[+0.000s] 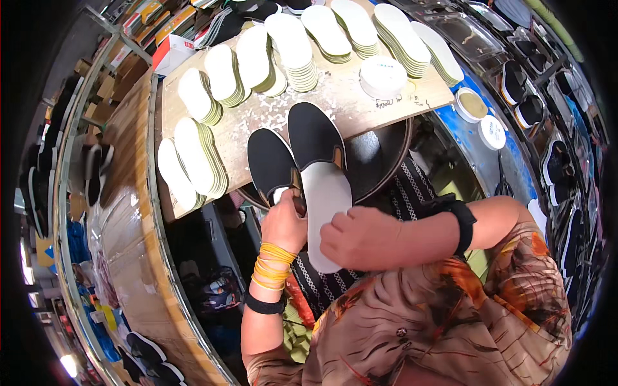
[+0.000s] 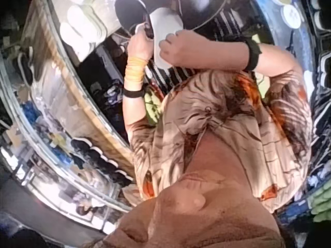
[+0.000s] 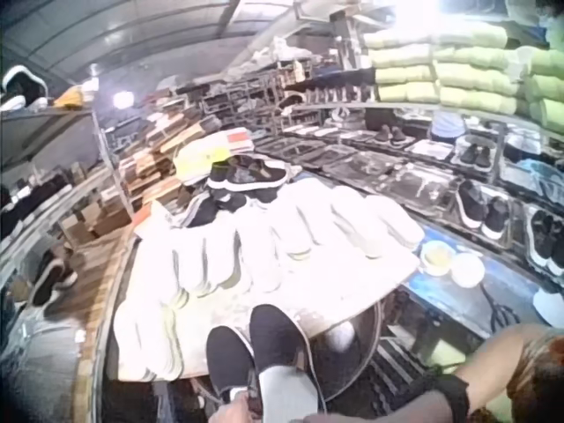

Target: Trim excess materials from shoe soles using scissors and insert insoles into the finished shoes.

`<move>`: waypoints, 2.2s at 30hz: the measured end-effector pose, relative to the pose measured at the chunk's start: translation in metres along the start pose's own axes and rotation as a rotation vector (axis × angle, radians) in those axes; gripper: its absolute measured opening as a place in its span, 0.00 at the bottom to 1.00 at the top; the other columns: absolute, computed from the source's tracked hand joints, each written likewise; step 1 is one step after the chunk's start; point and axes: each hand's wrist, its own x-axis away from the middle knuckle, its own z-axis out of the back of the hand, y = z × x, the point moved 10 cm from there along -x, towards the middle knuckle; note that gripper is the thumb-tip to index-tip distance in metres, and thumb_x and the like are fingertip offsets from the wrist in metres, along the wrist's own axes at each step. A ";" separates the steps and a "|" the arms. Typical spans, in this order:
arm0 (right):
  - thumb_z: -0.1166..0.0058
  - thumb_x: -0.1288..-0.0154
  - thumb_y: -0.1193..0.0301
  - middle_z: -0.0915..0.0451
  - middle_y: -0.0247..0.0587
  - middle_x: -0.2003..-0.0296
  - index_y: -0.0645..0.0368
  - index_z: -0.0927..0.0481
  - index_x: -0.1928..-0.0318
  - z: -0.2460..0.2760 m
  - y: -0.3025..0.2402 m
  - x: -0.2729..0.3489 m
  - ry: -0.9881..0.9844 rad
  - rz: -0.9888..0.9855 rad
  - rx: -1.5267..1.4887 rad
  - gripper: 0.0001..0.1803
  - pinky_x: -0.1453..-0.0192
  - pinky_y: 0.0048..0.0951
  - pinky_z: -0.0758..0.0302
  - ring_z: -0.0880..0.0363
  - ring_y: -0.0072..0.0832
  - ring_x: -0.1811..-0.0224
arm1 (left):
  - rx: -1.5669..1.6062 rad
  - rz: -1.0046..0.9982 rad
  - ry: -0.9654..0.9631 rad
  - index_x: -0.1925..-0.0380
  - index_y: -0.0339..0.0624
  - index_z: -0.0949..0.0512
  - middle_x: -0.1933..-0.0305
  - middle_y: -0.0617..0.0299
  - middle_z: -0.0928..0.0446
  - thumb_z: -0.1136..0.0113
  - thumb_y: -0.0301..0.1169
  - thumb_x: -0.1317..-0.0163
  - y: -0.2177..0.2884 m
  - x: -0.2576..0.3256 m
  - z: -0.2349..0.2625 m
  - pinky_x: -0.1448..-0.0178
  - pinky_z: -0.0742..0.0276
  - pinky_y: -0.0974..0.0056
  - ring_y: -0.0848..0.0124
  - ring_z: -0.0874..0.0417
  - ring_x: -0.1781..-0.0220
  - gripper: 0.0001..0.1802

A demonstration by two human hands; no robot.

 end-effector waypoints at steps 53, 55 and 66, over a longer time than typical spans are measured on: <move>0.40 0.43 0.68 0.18 0.42 0.65 0.57 0.22 0.54 -0.029 0.210 0.150 -0.407 -1.004 -0.758 0.16 0.58 0.30 0.24 0.18 0.31 0.63 | 0.210 0.124 0.981 0.65 0.41 0.21 0.74 0.66 0.27 0.44 0.41 0.39 -0.371 -0.204 0.447 0.69 0.34 0.72 0.80 0.30 0.72 0.14; 0.43 0.41 0.64 0.18 0.44 0.63 0.58 0.23 0.53 -0.041 0.212 0.169 -0.501 -0.944 -0.755 0.18 0.59 0.31 0.25 0.19 0.34 0.62 | 0.327 -0.137 0.395 0.66 0.43 0.26 0.72 0.69 0.30 0.47 0.36 0.35 -0.266 -0.240 0.338 0.66 0.32 0.72 0.80 0.30 0.70 0.09; 0.40 0.51 0.66 0.23 0.59 0.55 0.57 0.40 0.39 0.192 0.407 0.443 0.278 -1.789 0.382 0.38 0.48 0.41 0.26 0.24 0.49 0.51 | 0.090 -0.391 -0.184 0.53 0.37 0.24 0.59 0.47 0.20 0.48 0.34 0.36 0.080 -0.038 -0.089 0.58 0.22 0.61 0.54 0.18 0.62 0.15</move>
